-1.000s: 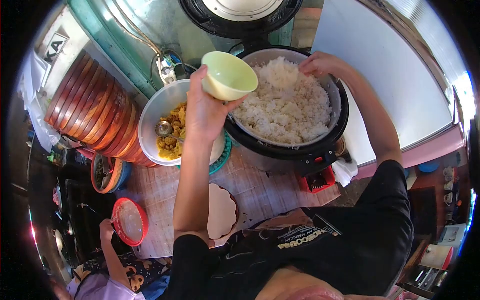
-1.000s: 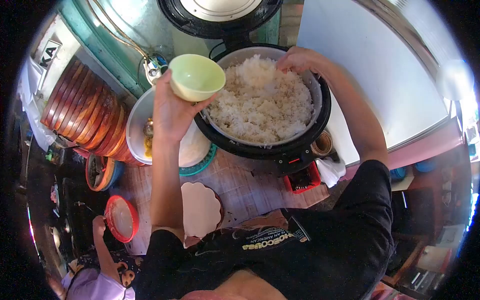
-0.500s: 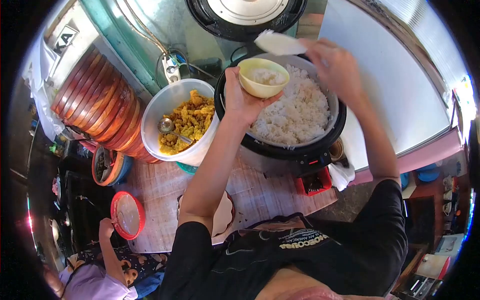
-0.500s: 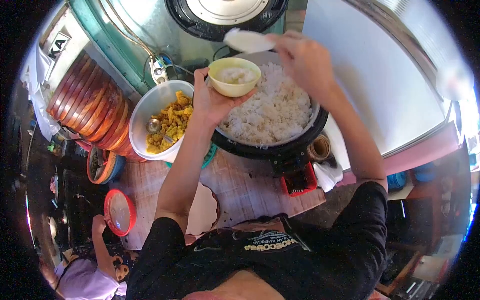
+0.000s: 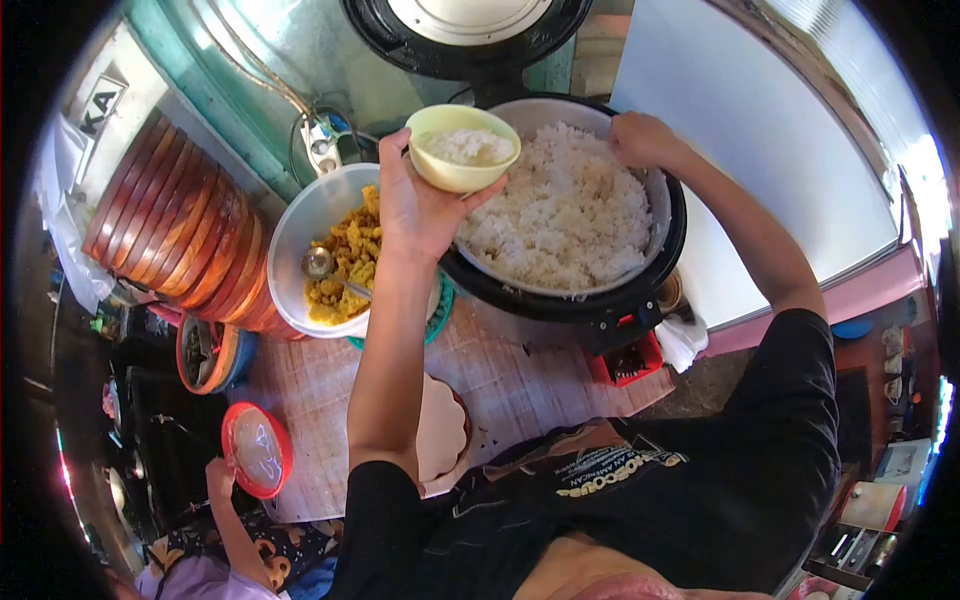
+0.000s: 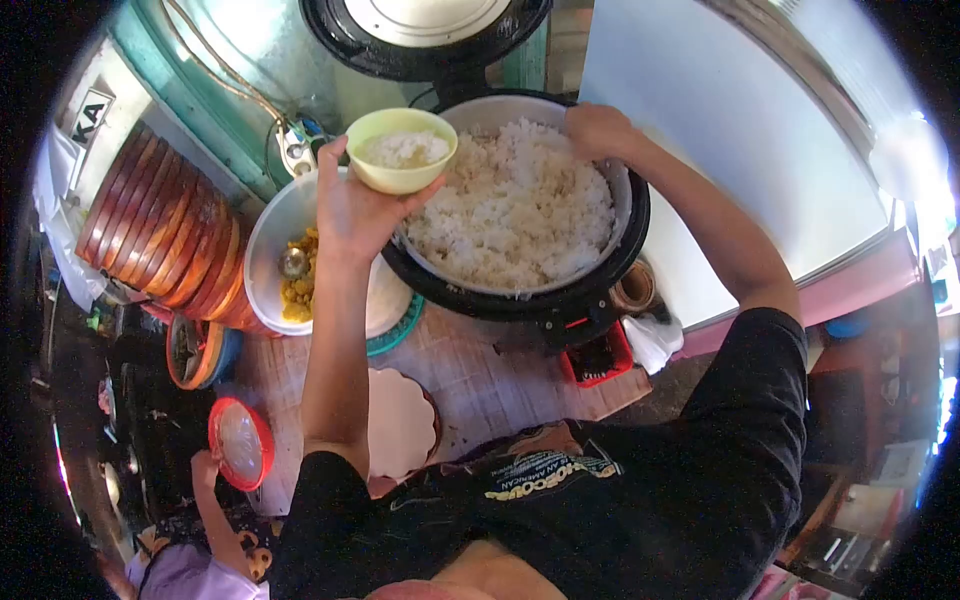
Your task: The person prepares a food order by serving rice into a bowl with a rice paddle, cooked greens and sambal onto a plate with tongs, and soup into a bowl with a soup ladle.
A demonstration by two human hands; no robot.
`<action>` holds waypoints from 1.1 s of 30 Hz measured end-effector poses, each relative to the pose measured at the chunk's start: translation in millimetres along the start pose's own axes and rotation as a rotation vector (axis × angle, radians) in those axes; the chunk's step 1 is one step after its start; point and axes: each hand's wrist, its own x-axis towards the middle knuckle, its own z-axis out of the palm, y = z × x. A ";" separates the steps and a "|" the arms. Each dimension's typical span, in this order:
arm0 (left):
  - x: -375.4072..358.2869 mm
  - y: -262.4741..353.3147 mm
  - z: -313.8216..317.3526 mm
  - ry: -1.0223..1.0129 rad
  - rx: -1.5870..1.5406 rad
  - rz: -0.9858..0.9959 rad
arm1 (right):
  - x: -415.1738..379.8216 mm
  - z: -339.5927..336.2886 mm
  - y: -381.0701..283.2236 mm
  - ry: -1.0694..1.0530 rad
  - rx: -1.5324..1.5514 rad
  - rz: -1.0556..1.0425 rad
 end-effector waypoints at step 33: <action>64.0 -69.8 16.5 0.191 0.077 -0.078 | -83.3 -14.7 -112.7 0.679 -0.073 -0.195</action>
